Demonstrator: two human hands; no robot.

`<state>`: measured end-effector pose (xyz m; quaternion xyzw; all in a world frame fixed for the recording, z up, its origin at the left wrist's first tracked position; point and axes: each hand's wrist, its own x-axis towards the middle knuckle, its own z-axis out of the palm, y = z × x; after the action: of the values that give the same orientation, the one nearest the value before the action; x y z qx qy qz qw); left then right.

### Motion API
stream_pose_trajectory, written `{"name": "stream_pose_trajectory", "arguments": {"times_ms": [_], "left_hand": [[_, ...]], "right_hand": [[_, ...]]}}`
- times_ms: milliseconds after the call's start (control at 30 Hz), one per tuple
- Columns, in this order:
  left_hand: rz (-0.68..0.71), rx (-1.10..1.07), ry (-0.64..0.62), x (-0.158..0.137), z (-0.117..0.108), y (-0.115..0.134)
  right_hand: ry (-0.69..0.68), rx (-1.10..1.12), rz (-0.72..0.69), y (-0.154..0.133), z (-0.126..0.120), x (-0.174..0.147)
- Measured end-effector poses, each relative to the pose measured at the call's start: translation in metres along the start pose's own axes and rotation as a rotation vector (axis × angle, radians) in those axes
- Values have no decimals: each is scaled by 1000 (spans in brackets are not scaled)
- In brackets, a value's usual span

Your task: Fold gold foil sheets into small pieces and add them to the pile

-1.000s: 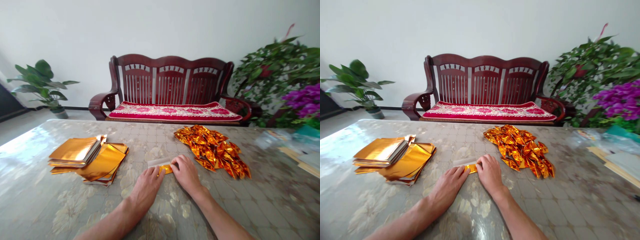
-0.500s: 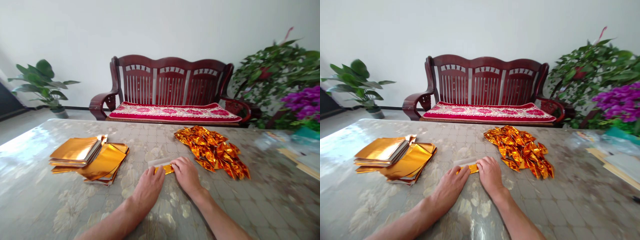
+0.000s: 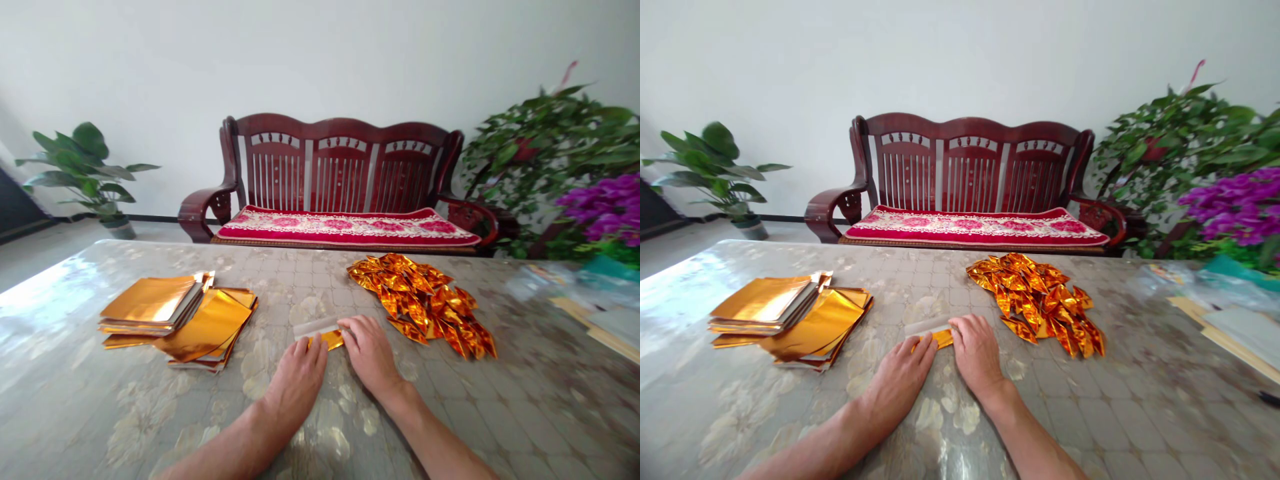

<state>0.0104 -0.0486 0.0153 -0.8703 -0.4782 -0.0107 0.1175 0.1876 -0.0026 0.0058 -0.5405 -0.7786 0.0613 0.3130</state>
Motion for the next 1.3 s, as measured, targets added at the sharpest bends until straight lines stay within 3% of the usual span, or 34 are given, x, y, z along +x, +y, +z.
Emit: {"name": "stream_pose_trajectory", "arguments": {"times_ms": [167,367,633,933,1067,1300], "left_hand": [[3,-43,2,0,0,1],[25,-89,-13,0,0,-2],[68,-190,-118,-12,-9,-19],[59,-338,-63,-38,1,-45],[59,-344,-11,-39,2,-43],[37,-283,-28,-43,-11,-26]], "right_hand": [[-36,-153,34,-20,8,0],[-75,-303,69,-22,16,0],[-118,-328,89,-12,17,0],[-95,-329,154,-5,16,4],[-111,-352,184,-7,15,9],[-83,-387,201,-16,16,14]]}}
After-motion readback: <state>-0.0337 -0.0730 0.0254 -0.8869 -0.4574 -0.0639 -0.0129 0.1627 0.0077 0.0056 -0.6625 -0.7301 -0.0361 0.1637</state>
